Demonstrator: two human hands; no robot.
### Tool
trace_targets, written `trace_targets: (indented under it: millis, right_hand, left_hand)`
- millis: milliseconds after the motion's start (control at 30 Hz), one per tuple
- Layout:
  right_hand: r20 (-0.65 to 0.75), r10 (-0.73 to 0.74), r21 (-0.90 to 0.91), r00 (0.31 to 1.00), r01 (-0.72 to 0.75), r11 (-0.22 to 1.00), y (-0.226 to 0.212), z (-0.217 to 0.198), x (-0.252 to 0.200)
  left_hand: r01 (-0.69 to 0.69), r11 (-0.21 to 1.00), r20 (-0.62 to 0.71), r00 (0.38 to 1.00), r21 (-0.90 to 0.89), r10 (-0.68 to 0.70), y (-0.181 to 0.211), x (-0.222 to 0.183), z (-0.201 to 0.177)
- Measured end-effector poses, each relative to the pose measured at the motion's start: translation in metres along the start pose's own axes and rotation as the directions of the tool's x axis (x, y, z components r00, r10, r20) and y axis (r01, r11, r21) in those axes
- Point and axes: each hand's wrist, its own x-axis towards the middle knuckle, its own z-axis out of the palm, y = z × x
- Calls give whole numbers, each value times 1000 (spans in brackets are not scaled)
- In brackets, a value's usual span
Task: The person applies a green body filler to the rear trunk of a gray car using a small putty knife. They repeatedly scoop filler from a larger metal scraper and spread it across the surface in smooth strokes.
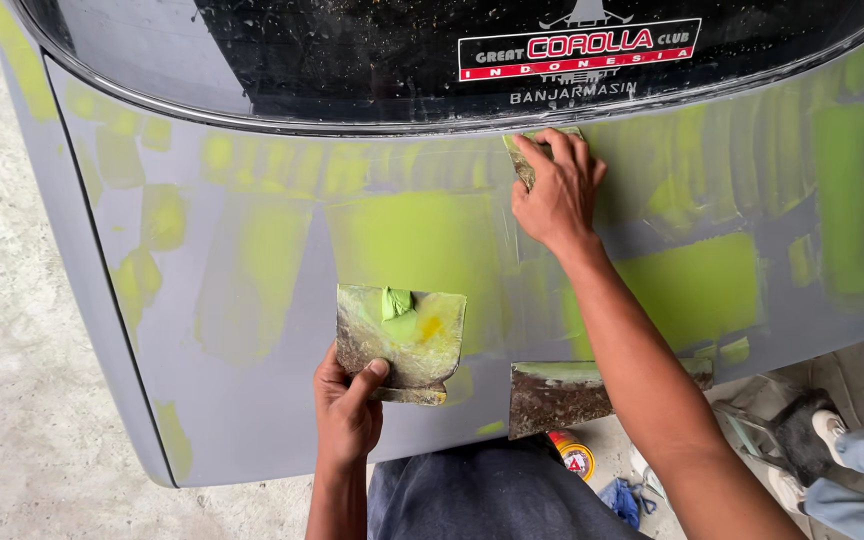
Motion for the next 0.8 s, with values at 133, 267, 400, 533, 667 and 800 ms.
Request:
trace_targets:
  millis: [133, 267, 400, 533, 667, 800]
  right_hand:
    - [13, 40, 20, 999, -40, 999, 0, 2, -3]
    - [87, -26, 58, 996, 21, 998, 2, -9, -23]
    - [130, -61, 82, 990, 51, 995, -2, -15, -53]
    - [135, -48, 95, 990, 35, 995, 5, -6, -91]
    - [94, -85, 108, 992, 75, 991, -1, -13, -122]
    - [93, -142, 80, 986, 134, 988, 1, -22, -139]
  left_hand:
    - [8, 1000, -11, 1000, -13, -8, 0, 8, -9]
    - [26, 1000, 13, 1000, -11, -26, -1, 16, -10]
    - [17, 1000, 35, 999, 4, -17, 3, 18, -10]
    - [-40, 999, -40, 998, -10, 40, -6, 23, -12]
    - [-40, 999, -26, 999, 2, 40, -10, 22, -19]
    - [-44, 999, -9, 999, 12, 44, -10, 24, -22]
